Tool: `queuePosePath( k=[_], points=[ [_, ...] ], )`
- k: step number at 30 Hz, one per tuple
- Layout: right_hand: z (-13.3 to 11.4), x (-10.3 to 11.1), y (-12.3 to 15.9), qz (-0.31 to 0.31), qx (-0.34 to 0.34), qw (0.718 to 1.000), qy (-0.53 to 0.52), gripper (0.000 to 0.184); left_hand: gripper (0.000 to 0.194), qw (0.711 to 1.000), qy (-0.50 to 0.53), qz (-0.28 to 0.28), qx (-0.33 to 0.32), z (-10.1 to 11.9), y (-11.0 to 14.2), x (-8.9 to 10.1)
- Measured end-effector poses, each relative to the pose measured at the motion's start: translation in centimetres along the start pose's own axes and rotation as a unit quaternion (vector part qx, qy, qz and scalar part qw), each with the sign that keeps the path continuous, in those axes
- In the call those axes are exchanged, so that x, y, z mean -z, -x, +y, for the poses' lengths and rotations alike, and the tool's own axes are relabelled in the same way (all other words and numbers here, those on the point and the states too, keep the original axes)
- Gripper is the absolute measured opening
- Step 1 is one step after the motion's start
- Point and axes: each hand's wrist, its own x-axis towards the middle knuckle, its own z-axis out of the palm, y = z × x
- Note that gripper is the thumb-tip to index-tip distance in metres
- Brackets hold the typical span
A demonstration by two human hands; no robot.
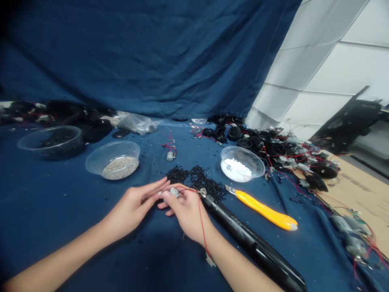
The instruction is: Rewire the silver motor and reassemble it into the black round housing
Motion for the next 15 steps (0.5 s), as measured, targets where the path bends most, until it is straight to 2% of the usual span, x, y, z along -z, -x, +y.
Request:
queuePosePath(
  k=[3,8,10,13,15],
  points=[
    [-0.2,0.0,0.2,0.0,0.027,0.999,0.024,0.028,0.042,0.998,-0.055,0.009,-0.007,0.2,0.1,0.2],
    [-0.4,-0.1,0.5,0.013,0.054,0.998,0.029,0.025,0.032,1.0,-0.008,0.023,0.009,0.8,-0.4,0.8],
    [-0.5,-0.2,0.4,0.021,0.061,0.998,0.014,0.026,0.025,0.999,-0.034,0.033,-0.008,1.3,-0.3,1.3],
    [-0.7,-0.1,0.3,0.065,0.087,0.994,-0.012,0.029,0.017,0.987,-0.115,0.097,-0.056,2.6,0.7,1.8],
    [-0.8,0.0,0.1,0.108,0.094,0.989,-0.022,0.032,0.014,0.988,-0.09,0.115,-0.058,3.6,2.1,1.2]
  ],
)
